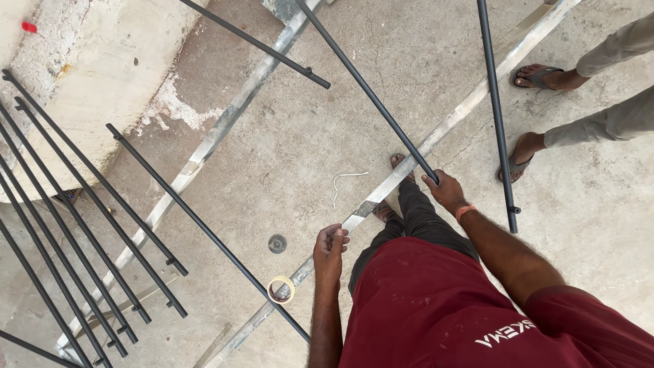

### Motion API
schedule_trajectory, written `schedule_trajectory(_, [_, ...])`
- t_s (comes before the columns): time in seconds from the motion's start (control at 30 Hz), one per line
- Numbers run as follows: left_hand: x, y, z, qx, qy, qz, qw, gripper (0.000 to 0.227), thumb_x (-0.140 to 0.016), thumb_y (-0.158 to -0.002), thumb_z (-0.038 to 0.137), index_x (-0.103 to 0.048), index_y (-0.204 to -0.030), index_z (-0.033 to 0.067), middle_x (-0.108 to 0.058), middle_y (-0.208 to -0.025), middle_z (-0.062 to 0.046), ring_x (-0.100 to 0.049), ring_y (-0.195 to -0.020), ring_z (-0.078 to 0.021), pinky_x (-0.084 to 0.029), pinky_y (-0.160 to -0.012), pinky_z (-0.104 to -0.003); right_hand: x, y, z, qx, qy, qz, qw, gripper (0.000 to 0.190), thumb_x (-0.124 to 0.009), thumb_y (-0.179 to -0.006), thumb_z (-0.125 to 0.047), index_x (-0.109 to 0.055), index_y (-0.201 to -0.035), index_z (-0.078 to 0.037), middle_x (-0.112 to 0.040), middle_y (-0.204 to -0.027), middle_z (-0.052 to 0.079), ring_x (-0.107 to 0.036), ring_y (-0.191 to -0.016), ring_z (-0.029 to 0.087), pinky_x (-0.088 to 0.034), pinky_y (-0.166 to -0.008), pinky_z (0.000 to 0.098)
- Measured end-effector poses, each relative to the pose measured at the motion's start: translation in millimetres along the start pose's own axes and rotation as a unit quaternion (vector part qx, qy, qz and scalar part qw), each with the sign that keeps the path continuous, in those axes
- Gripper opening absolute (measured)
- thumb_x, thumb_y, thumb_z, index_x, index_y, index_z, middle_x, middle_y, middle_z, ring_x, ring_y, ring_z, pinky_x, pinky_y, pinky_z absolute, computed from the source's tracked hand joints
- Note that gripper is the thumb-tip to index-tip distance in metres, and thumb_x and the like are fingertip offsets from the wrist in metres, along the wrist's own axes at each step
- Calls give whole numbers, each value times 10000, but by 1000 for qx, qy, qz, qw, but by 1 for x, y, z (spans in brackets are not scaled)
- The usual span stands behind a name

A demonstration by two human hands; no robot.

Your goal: The recorder is spray painting thin metal rods in an outdoor workshop area.

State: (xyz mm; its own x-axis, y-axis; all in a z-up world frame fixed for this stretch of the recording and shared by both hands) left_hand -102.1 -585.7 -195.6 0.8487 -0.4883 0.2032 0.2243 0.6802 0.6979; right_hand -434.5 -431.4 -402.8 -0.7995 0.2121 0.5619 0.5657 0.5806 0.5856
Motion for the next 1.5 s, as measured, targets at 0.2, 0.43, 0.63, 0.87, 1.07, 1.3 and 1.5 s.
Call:
schedule_trajectory(0.2, [1,0,-4,-6,7,2,1000,427,-602,-992,354,-632,-1275,36,-737,-1112,-146,-691,-1031,-210,-560,-880,-370,0,0,1,-15,11,-11,1000,470,-576,-1030,-495,-640,-958,-35,-631,-630,127,-623,-543,240,-492,-520,420])
schedule_trajectory(0.43, [1,-1,-7,-4,1,3,1000,451,-609,-983,381,-633,-1275,38,-738,-1108,-144,-690,-1029,-212,-560,-880,-371,0,-1,3,-13,13,-7,1000,490,-584,-1015,-515,-649,-978,-31,-649,-648,134,-642,-568,252,-506,-550,435])
schedule_trajectory(0.63, [3,-1,-8,-5,2,2,1000,467,-616,-978,399,-634,-1272,37,-737,-1104,-142,-691,-1023,-211,-559,-880,-370,-3,-1,5,-22,30,-14,999,494,-608,-988,-527,-661,-1031,-37,-666,-662,134,-657,-583,255,-519,-564,430])
schedule_trajectory(0.87, [3,2,-5,-3,-1,5,1000,457,-615,-979,389,-634,-1273,40,-738,-1098,-135,-691,-1022,-202,-560,-879,-367,-11,1,5,-7,22,-14,1000,479,-588,-1013,-515,-676,-978,-46,-657,-662,127,-647,-590,265,-516,-581,442])
schedule_trajectory(1.07, [5,1,-9,-8,0,4,1000,443,-612,-987,371,-634,-1274,35,-739,-1099,-137,-685,-1018,-203,-554,-879,-364,-10,3,1,2,15,-12,1000,464,-590,-1002,-514,-672,-969,-58,-653,-656,126,-642,-590,266,-511,-584,448])
schedule_trajectory(1.3, [5,3,-13,-7,6,5,1000,439,-610,-989,366,-631,-1273,33,-738,-1105,-134,-686,-1019,-201,-555,-878,-360,-12,2,3,1,23,-9,1000,479,-590,-1015,-515,-674,-960,-47,-654,-659,130,-643,-589,269,-511,-588,451])
schedule_trajectory(1.5, [6,6,-14,-8,11,8,1000,433,-612,-989,359,-633,-1274,33,-735,-1100,-132,-684,-1014,-198,-556,-872,-358,-13,6,1,-9,18,-19,1000,470,-592,-1003,-514,-669,-971,-52,-656,-660,135,-652,-599,276,-518,-592,451])
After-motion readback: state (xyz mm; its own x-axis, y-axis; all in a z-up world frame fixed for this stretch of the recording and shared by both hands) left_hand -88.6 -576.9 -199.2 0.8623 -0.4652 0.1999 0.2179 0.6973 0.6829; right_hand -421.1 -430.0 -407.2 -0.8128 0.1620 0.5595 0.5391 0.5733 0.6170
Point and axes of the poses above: each hand's wrist, its own y-axis away from the middle knuckle, its own x-axis out of the back of the hand, z = x × y, the point moved 8 cm from there along -y, towards the middle knuckle
